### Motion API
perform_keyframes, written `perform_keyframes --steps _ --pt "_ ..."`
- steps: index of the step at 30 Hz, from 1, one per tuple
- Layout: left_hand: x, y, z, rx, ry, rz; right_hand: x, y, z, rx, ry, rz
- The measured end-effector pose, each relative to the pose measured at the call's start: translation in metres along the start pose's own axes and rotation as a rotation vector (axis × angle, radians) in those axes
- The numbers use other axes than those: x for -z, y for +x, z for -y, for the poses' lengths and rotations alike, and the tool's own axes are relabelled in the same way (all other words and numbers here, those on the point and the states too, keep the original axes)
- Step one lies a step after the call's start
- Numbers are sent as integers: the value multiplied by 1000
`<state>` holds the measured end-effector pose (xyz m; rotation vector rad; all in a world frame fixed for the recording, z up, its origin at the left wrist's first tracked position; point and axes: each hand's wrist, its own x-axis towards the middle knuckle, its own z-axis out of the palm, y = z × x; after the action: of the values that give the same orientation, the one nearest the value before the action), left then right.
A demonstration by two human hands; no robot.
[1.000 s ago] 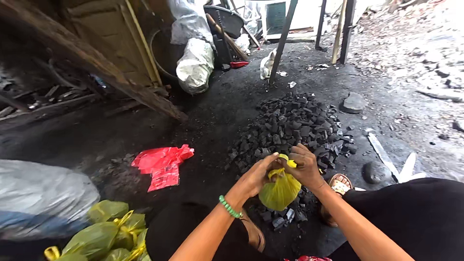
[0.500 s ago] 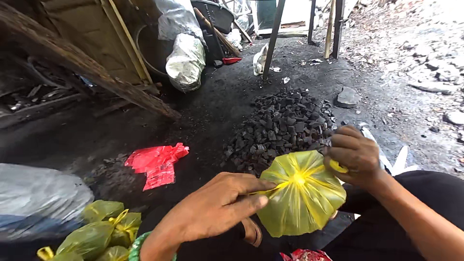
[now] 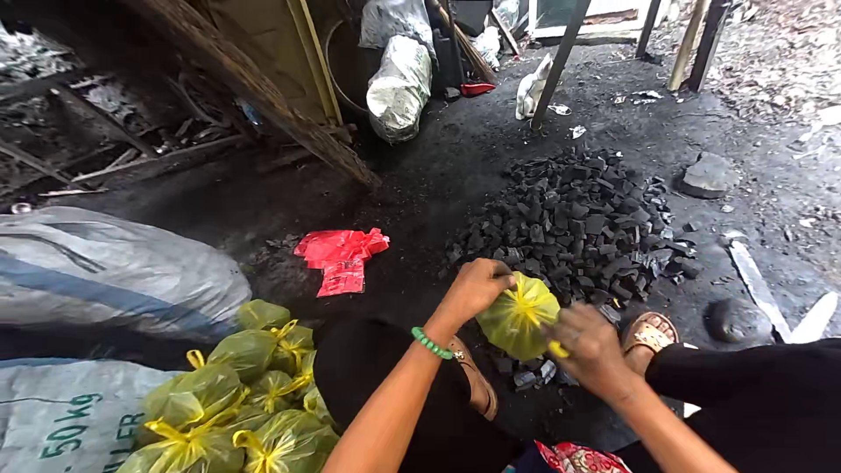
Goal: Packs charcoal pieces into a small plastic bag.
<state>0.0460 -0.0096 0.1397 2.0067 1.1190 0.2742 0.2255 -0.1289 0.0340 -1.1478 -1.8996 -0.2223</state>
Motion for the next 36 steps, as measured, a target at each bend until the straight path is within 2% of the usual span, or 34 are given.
perform_keyframes --steps 3,5,7,10,13,15,17,20,24,26,29,31,32,33,36 --pt "-15 2 -8 -8 -118 72 -21 12 25 126 -31 2" --pt "-17 -7 -10 -37 -196 119 -15 28 24 107 0 -62" --pt "-17 -18 -4 -114 -279 141 1 42 8 -39 39 -97" --pt "-26 -19 -2 -184 -278 151 15 48 -17 -334 181 24" --pt "-39 -17 -7 -165 -357 121 21 36 -16 -660 541 137" --pt "-41 -23 -8 -147 -498 104 28 29 -3 -768 731 111" --pt "-41 -21 -2 -169 -571 120 23 16 3 -614 691 26" --pt "-39 -19 0 -162 -418 96 11 8 5 -313 360 -113" --pt "-40 -20 -7 -190 -111 62 9 3 2 -179 170 -130" --pt "-47 -28 -11 -272 -8 -30 15 4 -2 -245 223 -68" --pt "-62 -38 -19 -358 180 -180 28 9 -8 -534 511 67" --pt "-72 -37 -13 -440 253 -239 32 9 -15 -617 595 156" --pt "-73 -37 -10 -438 217 -223 33 9 -17 -568 552 195" --pt "-71 -39 -12 -369 113 -151 33 7 -17 -478 457 216" --pt "-68 -40 -12 24 -533 77 23 -1 -13 -316 257 137"
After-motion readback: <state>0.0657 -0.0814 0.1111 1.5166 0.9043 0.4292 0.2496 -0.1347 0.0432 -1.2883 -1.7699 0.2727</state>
